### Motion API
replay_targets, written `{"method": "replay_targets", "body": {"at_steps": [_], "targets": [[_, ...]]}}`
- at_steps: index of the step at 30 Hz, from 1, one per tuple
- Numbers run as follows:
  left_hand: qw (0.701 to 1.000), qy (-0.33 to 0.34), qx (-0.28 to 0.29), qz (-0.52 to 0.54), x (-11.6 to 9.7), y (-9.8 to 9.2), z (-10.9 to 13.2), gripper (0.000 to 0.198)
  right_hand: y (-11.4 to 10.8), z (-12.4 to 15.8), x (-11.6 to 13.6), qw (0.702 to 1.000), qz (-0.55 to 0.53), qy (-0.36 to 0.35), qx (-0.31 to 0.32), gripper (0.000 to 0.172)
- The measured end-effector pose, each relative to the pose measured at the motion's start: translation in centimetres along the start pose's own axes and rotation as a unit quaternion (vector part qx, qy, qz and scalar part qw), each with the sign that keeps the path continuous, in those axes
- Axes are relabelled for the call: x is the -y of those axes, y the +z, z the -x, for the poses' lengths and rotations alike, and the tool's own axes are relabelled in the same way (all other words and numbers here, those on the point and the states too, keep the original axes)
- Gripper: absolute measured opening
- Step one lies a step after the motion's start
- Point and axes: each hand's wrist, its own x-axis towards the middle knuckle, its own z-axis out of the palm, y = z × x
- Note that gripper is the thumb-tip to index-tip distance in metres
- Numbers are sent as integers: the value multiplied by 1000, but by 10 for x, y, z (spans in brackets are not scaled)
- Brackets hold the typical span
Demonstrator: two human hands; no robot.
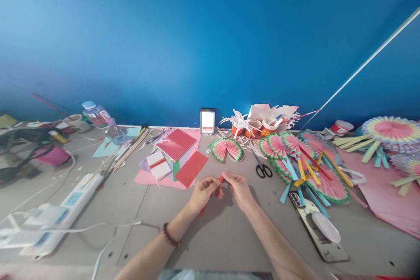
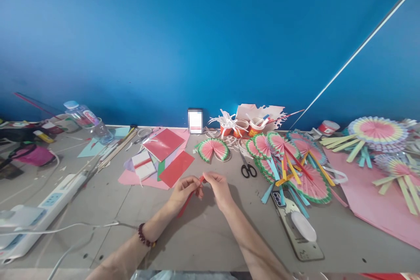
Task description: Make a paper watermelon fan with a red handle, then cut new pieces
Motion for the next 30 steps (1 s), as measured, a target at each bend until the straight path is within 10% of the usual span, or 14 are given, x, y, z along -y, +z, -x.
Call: {"method": "replay_targets", "body": {"at_steps": [9,22,30], "targets": [[1000,11,-9,-15,-3,2,2,36,-5,1,6,997,12,42,66,29],[999,-48,1,-24,4,-4,-3,43,-5,-2,3,996,70,13,-48,32],[997,-74,8,24,0,-4,-2,43,-4,-1,6,997,69,35,3,35]]}}
